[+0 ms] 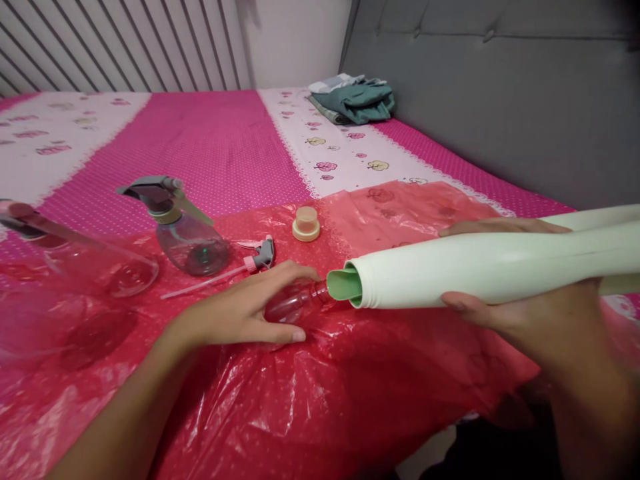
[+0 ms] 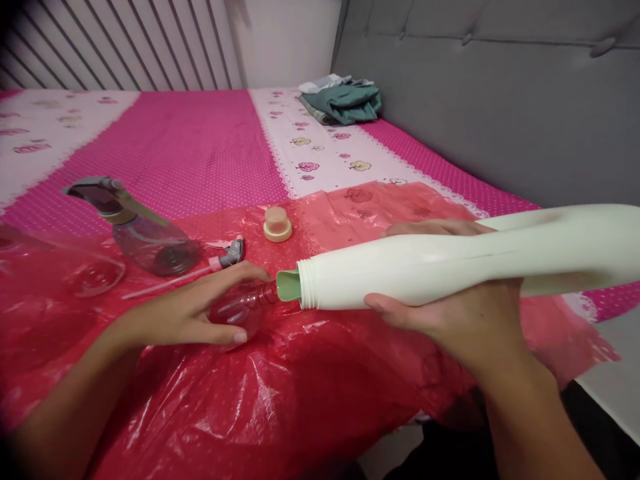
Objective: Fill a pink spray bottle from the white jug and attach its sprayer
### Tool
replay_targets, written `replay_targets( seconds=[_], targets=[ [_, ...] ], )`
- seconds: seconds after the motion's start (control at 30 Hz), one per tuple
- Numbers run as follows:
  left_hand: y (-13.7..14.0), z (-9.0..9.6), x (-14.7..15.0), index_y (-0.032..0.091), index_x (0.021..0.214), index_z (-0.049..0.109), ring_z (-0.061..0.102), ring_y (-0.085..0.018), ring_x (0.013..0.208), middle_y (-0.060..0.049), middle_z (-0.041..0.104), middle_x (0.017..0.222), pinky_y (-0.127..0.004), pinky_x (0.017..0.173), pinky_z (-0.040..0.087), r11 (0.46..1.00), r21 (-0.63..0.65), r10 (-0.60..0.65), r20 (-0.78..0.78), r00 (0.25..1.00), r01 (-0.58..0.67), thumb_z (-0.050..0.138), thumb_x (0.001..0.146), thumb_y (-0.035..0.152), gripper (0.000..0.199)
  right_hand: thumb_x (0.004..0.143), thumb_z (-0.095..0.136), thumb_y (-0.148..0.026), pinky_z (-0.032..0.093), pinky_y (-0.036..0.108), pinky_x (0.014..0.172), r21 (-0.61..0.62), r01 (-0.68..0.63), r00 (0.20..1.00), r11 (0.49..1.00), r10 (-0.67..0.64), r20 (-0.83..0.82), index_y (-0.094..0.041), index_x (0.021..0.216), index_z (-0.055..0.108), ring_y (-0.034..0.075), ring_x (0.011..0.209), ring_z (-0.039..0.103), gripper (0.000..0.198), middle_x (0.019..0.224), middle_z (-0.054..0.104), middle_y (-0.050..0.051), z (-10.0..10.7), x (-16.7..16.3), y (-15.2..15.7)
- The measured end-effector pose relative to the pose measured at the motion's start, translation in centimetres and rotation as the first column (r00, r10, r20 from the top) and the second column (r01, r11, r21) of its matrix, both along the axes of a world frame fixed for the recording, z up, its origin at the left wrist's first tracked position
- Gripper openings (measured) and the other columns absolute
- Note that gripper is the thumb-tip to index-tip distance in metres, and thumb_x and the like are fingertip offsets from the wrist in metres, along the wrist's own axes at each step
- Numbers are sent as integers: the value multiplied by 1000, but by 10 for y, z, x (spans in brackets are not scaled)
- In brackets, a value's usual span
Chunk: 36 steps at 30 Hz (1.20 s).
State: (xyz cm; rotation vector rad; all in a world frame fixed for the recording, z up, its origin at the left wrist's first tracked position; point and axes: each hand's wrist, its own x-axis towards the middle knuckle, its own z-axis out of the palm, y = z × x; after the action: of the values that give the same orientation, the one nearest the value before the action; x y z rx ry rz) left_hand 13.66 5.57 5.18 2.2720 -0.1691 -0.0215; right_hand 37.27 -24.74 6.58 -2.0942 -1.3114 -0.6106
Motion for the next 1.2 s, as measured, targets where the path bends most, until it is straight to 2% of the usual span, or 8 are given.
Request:
replay_targets(
  seconds=[0.3, 0.57, 1.2],
  targets=[
    [1, -1, 0, 27, 153, 56, 67, -34, 137, -11, 66, 150, -46, 119, 54, 1000, 4, 3, -4, 1000, -2, 80, 100, 59, 67, 88, 63, -87, 46, 65, 120, -13, 19, 1000, 1000, -19, 1, -30, 130, 73, 41, 129, 68, 72, 131, 76, 9, 0, 0, -1],
    [1, 0, 1, 27, 153, 55, 66, -34, 137, -12, 66, 150, -46, 119, 54, 1000, -3, -8, -11, 1000, 8, 79, 101, 58, 66, 88, 66, -87, 48, 68, 116, 0, 11, 1000, 1000, -11, -17, -34, 130, 73, 42, 127, 70, 68, 130, 76, 7, -2, 1, 0],
    [2, -1, 0, 28, 154, 55, 67, -32, 135, -9, 65, 149, -44, 117, 54, 1000, -5, -10, -10, 1000, 10, 79, 101, 57, 65, 90, 62, -87, 48, 69, 117, -8, 8, 1000, 1000, -8, 3, -34, 130, 72, 42, 128, 70, 67, 132, 76, 5, -1, 1, 0]
  ],
)
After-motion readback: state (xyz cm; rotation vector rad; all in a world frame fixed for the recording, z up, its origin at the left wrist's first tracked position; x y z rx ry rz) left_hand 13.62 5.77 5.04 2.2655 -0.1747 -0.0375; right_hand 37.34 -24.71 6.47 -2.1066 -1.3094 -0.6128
